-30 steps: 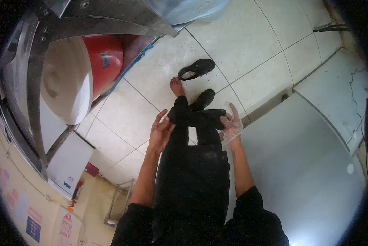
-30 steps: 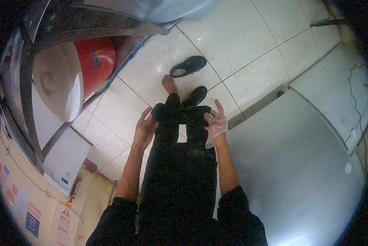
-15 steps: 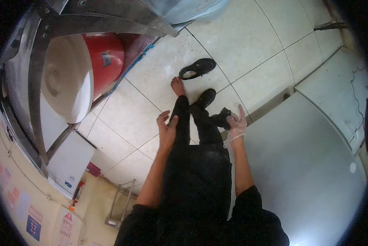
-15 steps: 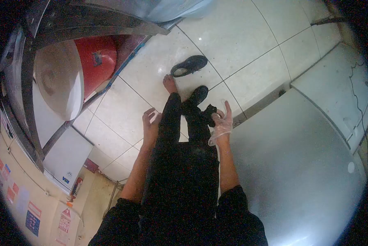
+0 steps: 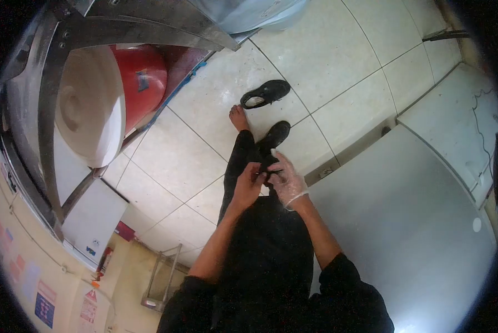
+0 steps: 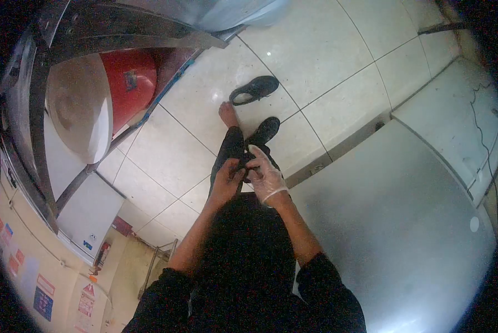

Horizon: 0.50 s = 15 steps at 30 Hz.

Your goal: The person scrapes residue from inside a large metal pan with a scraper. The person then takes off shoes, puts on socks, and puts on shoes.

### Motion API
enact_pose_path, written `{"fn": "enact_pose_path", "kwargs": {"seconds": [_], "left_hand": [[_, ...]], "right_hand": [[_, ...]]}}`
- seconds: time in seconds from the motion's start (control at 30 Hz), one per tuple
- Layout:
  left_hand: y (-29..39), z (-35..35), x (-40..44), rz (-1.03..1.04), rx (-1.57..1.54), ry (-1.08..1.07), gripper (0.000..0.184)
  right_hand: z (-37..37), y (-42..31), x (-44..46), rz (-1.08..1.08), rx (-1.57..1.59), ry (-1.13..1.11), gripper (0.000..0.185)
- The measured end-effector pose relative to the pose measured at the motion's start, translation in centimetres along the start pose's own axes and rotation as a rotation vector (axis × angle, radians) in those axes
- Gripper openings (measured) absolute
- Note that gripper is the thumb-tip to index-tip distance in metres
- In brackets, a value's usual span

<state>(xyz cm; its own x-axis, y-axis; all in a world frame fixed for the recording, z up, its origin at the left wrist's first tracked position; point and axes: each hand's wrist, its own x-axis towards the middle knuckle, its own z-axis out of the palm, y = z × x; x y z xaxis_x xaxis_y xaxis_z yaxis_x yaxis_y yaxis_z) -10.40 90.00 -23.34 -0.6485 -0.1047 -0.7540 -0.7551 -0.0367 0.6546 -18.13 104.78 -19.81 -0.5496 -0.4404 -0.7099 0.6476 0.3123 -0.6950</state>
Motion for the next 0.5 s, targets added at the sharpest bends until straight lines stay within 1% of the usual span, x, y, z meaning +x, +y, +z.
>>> {"fn": "enact_pose_path", "kwargs": {"seconds": [0.07, 0.1, 0.17, 0.2, 0.27, 0.3, 0.37, 0.4, 0.47, 0.5], "left_hand": [[-0.2, -0.4, -0.2, 0.016, -0.046, 0.015, 0.023], [0.2, -0.4, -0.4, 0.013, -0.047, 0.017, 0.023], [1.1, -0.2, -0.9, -0.009, -0.085, 0.000, 0.019], [1.1, 0.0, -0.9, -0.010, -0.086, 0.001, 0.019], [0.8, 0.6, -0.9, -0.026, -0.017, -0.048, 0.017], [0.8, 0.9, -0.9, -0.022, -0.019, -0.046, 0.017], [0.7, 1.4, -1.2, 0.025, 0.065, 0.023, 0.016], [0.2, 1.4, -1.1, 0.026, 0.064, 0.026, 0.016], [-0.6, 1.5, -0.9, 0.030, 0.008, 0.178, 0.017], [-0.4, 1.7, -0.9, 0.032, 0.005, 0.180, 0.017]], "right_hand": [[0.2, 0.5, 0.1, 0.091, -0.087, 0.208, 0.072], [0.1, 0.6, 0.2, 0.093, -0.088, 0.205, 0.072], [-0.3, 0.9, 0.6, -0.020, -0.477, 0.252, 0.068], [-0.2, 1.6, 0.8, -0.020, -0.478, 0.250, 0.068], [-0.1, 4.1, 1.3, -0.040, -0.428, 0.327, 0.056], [-0.2, 5.3, 1.6, -0.044, -0.431, 0.327, 0.056], [-0.6, 7.1, 2.1, 0.099, -0.231, 0.300, 0.047], [-0.6, 6.4, 2.2, 0.098, -0.233, 0.298, 0.047], [-0.9, 4.8, 2.0, 0.147, -0.302, 0.306, 0.041], [-1.0, 3.9, 1.8, 0.145, -0.305, 0.305, 0.041]]}}
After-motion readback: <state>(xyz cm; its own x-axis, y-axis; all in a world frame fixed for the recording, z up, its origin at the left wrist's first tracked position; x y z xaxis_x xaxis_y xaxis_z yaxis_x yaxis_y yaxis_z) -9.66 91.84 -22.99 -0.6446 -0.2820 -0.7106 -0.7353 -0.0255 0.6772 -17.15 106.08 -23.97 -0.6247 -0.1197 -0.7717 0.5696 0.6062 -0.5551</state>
